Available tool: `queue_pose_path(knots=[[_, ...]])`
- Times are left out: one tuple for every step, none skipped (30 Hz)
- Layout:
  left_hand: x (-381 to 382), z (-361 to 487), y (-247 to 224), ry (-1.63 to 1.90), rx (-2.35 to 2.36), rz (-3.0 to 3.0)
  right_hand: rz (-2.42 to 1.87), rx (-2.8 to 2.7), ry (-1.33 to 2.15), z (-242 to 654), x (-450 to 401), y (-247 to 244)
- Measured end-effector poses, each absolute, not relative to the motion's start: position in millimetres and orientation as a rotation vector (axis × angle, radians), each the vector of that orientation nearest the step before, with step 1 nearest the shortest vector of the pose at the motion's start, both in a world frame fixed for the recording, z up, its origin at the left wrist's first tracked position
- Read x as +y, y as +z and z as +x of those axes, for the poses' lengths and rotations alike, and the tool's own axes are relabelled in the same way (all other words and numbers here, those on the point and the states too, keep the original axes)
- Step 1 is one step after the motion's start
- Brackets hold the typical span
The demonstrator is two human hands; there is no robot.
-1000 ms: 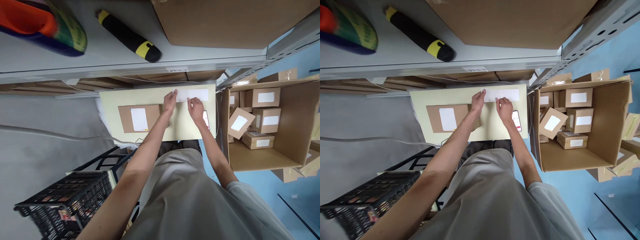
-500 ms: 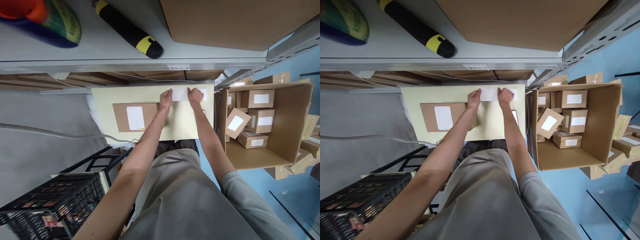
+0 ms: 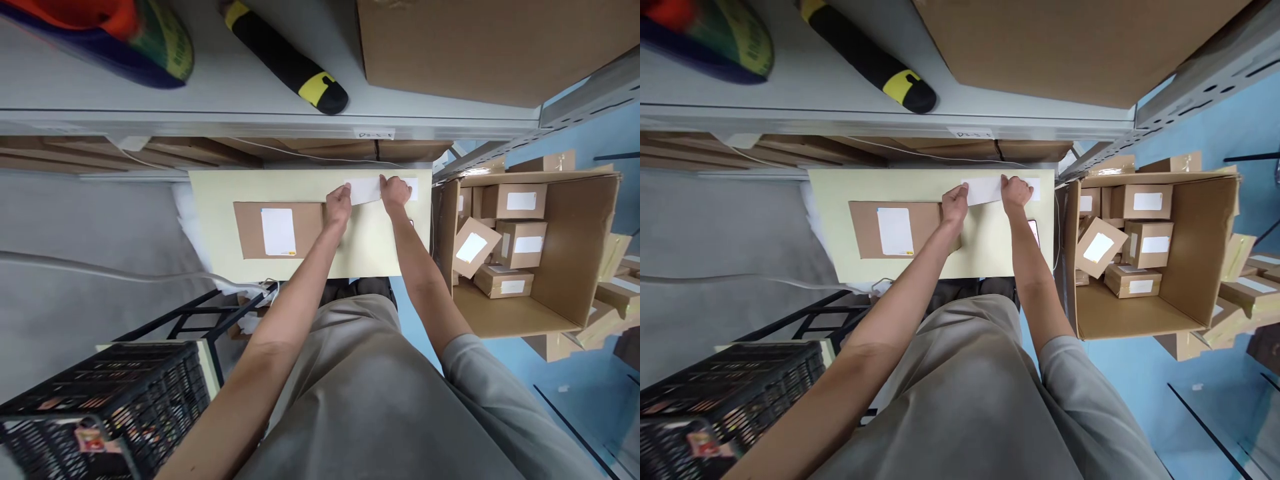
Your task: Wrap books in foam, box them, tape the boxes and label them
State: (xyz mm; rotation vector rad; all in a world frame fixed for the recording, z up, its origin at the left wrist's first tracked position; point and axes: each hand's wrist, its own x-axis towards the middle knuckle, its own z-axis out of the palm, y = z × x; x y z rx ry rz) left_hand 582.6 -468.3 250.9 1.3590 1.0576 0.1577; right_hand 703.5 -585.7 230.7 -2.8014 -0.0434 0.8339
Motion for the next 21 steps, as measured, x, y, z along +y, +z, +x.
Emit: queue_pose_path(knots=[[-469,581,254,0.187,1.064,1.377,-2.805,-0.049,0.829,703,-586,231],[-471,579,258,0.221,1.068,1.392,-2.810,-0.060,0.824,702,-587,231],[-472,577,263,0.258,1.068,1.400,-2.816,-0.079,0.821,702,-587,232],[-473,574,268,0.296,1.061,1.402,-2.821,-0.102,0.818,700,-588,233],[-474,571,274,0.332,1.049,1.398,-2.824,-0.123,0.816,699,-590,234],[-475,568,282,0.362,1.033,1.389,-2.824,-0.139,0.814,698,-591,235],[-475,564,290,0.383,1.018,1.376,-2.818,-0.152,0.812,697,-592,236],[-475,558,300,0.391,1.009,1.357,-2.808,-0.162,0.812,697,-592,239],[-474,551,311,0.388,1.006,1.333,-2.796,-0.171,0.813,697,-593,241],[-472,543,322,0.377,1.008,1.306,-2.781,-0.173,0.816,696,-593,245],[-470,534,334,0.363,1.016,1.281,-2.757,-0.160,0.828,696,-593,251],[-468,523,346,0.351,1.027,1.262,-2.726,-0.136,0.846,695,-594,257],[-466,512,357,0.342,1.035,1.249,-2.696,-0.112,0.867,692,-595,266],[-463,501,367,0.335,1.038,1.239,-2.651,-0.093,0.883,688,-596,277],[-460,490,376,0.326,1.038,1.230,-2.574,-0.080,0.888,681,-599,290],[-458,479,383,0.317,1.035,1.220,-2.479,-0.083,0.887,670,-602,306],[-455,470,389,0.307,1.031,1.209,-2.334,-0.093,0.863,657,-607,323],[-451,461,394,0.298,1.025,1.199,-2.153,-0.091,0.846,640,-612,341],[-448,453,397,0.294,1.016,1.192,-1.998,-0.102,0.839,622,-617,359],[-445,445,400,0.295,1.005,1.187,-1.872,-0.119,0.819,603,-623,376],[-441,439,402,0.299,0.991,1.183,-1.778,-0.130,0.797,583,-627,392]])
